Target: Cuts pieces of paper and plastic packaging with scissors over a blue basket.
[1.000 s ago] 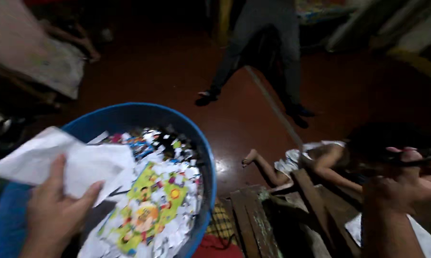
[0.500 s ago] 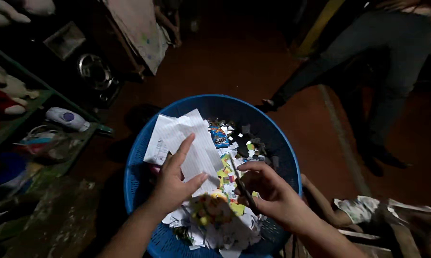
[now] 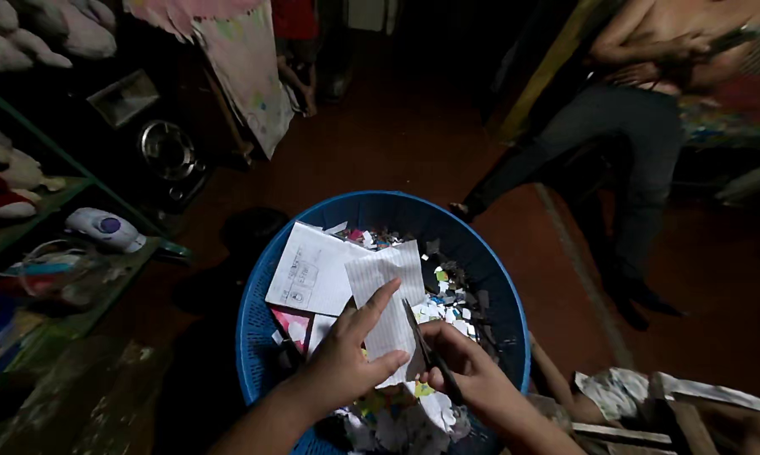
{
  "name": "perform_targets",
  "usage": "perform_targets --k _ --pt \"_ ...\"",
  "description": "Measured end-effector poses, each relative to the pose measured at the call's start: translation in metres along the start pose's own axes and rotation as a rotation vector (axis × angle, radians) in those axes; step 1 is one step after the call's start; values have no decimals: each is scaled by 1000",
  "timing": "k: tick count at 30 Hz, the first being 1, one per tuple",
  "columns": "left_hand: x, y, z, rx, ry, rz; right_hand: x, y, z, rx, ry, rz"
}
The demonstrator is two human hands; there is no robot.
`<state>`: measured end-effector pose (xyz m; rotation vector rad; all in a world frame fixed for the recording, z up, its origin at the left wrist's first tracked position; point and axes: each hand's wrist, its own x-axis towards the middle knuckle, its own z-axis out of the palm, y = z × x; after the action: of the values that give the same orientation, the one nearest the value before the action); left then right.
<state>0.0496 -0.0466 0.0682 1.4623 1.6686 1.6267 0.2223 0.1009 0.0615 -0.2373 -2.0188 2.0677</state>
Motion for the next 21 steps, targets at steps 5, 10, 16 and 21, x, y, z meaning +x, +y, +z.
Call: perform_targets --k 5,10,16,21 --pt "0 -1 5 -29 -48 0 -5 10 6 52 51 -109" --pt "-1 -2 10 -74 -45 -21 -7 13 11 34 71 -144" --pt "-2 -2 11 -59 -56 -11 -9 18 11 55 94 -155" --pt "-4 -3 11 -67 -78 -10 -7 17 12 46 74 -146"
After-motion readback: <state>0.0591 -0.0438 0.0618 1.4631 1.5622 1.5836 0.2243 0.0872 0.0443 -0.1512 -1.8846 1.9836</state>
